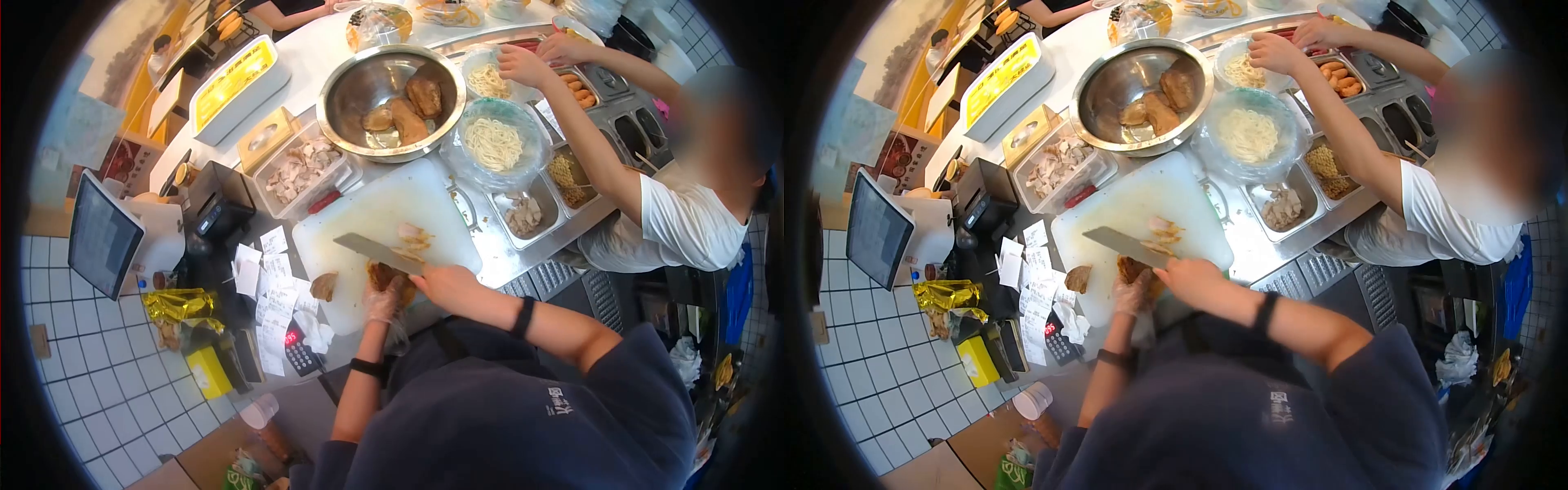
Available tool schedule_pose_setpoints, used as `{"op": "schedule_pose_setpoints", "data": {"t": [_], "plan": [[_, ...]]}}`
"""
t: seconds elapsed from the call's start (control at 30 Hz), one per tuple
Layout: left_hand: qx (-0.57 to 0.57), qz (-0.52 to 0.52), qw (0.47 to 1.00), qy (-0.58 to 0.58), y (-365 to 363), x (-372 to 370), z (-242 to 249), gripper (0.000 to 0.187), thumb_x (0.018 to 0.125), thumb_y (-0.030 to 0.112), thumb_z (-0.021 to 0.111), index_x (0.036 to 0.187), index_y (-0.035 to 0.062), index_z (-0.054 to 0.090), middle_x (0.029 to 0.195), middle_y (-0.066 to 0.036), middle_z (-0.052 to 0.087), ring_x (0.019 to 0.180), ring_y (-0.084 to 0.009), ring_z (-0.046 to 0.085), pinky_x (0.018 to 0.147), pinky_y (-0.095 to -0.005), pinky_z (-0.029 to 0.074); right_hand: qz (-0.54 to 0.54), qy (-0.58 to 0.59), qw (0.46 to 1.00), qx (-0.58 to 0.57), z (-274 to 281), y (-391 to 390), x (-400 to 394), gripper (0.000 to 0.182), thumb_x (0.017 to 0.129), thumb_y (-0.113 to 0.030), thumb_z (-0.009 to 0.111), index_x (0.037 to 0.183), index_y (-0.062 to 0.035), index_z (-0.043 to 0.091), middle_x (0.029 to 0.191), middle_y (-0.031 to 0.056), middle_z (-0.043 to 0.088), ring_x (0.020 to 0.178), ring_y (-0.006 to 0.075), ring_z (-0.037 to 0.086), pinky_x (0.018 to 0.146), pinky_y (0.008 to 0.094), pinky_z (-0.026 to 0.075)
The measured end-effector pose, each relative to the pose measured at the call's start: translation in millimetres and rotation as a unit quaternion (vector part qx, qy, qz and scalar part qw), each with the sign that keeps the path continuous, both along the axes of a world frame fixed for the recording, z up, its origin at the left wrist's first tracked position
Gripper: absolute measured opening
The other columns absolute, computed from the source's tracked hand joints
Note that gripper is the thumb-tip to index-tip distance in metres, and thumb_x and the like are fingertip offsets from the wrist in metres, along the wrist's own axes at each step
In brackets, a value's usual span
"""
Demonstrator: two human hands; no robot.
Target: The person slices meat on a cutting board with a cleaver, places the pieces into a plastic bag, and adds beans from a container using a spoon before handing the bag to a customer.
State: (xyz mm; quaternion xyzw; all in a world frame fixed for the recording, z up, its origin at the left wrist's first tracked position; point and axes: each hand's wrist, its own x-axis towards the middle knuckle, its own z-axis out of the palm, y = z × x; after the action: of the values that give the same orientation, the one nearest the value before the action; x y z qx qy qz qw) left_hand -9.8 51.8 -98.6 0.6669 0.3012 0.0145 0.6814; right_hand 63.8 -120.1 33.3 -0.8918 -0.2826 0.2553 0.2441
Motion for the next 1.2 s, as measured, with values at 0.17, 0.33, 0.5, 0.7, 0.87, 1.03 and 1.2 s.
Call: {"op": "schedule_pose_setpoints", "data": {"t": [0.17, 0.33, 0.5, 0.7, 0.87, 1.03, 1.2], "plan": [[0.098, -0.042, 0.993, 0.041, 1, -2, 11, 0.060, 0.074, 0.020, 0.073, 0.125, 0.0004, 0.047, 0.117, -0.015, 0.058, 0.108, -0.0245, 0.055, 0.090, -0.0336, 0.045, -0.007, -0.026, 0.998, 0.055, -23, 4, 28, 0.049, 0.095, -0.040, 0.038, 0.081, 0.0010, 0.061, 0.070, 0.0195, 0.063, 0.070, 0.0365, 0.062, 0.064, 0.0457, 0.049], [0.092, -0.022, 0.995, 0.044, -4, 0, 19, 0.062, 0.073, 0.022, 0.073, 0.125, 0.0008, 0.047, 0.118, -0.015, 0.057, 0.108, -0.0261, 0.055, 0.091, -0.0340, 0.044, -0.021, -0.007, 0.999, 0.033, 20, -18, 2, 0.049, 0.094, -0.040, 0.039, 0.077, 0.0002, 0.062, 0.070, 0.0210, 0.062, 0.068, 0.0375, 0.062, 0.063, 0.0460, 0.049], [0.104, -0.045, 0.993, 0.035, 9, -5, -23, 0.060, 0.075, 0.022, 0.072, 0.126, 0.0021, 0.046, 0.116, -0.013, 0.058, 0.106, -0.0250, 0.056, 0.090, -0.0334, 0.045, -0.030, -0.011, 0.999, 0.014, -20, -1, -2, 0.048, 0.094, -0.040, 0.039, 0.078, -0.0001, 0.062, 0.071, 0.0226, 0.062, 0.072, 0.0375, 0.062, 0.065, 0.0457, 0.049], [-0.067, -0.089, 0.987, 0.116, 13, 5, 63, 0.048, 0.079, 0.018, 0.070, 0.120, 0.0048, 0.050, 0.103, -0.009, 0.062, 0.085, -0.0200, 0.062, 0.064, -0.0328, 0.053, -0.068, 0.060, 0.992, 0.089, -2, -15, 31, 0.053, 0.095, -0.040, 0.035, 0.080, 0.0030, 0.061, 0.072, 0.0247, 0.061, 0.075, 0.0415, 0.060, 0.071, 0.0466, 0.047], [-0.079, -0.122, 0.969, 0.198, 18, 10, 92, 0.045, 0.079, 0.018, 0.070, 0.117, 0.0049, 0.052, 0.099, -0.009, 0.063, 0.077, -0.0192, 0.063, 0.053, -0.0333, 0.052, -0.142, 0.037, 0.985, 0.094, 5, -16, 28, 0.054, 0.096, -0.040, 0.033, 0.081, 0.0034, 0.062, 0.075, 0.0275, 0.061, 0.076, 0.0436, 0.059, 0.072, 0.0487, 0.046], [-0.096, -0.012, 0.995, -0.033, 13, -4, 26, 0.044, 0.077, 0.021, 0.071, 0.112, 0.0002, 0.054, 0.093, -0.011, 0.064, 0.072, -0.0203, 0.062, 0.056, -0.0321, 0.051, -0.199, 0.065, 0.973, 0.100, -28, 7, 49, 0.055, 0.096, -0.038, 0.032, 0.081, 0.0051, 0.061, 0.075, 0.0286, 0.060, 0.074, 0.0448, 0.059, 0.070, 0.0502, 0.046], [0.093, -0.001, 0.980, 0.178, 12, -1, 64, 0.040, 0.078, 0.027, 0.070, 0.102, -0.0026, 0.057, 0.090, -0.013, 0.064, 0.078, -0.0192, 0.062, 0.067, -0.0317, 0.050, -0.150, 0.005, 0.980, 0.132, -12, -5, 59, 0.053, 0.095, -0.038, 0.035, 0.079, 0.0046, 0.061, 0.075, 0.0275, 0.060, 0.077, 0.0449, 0.057, 0.071, 0.0481, 0.046]]}}
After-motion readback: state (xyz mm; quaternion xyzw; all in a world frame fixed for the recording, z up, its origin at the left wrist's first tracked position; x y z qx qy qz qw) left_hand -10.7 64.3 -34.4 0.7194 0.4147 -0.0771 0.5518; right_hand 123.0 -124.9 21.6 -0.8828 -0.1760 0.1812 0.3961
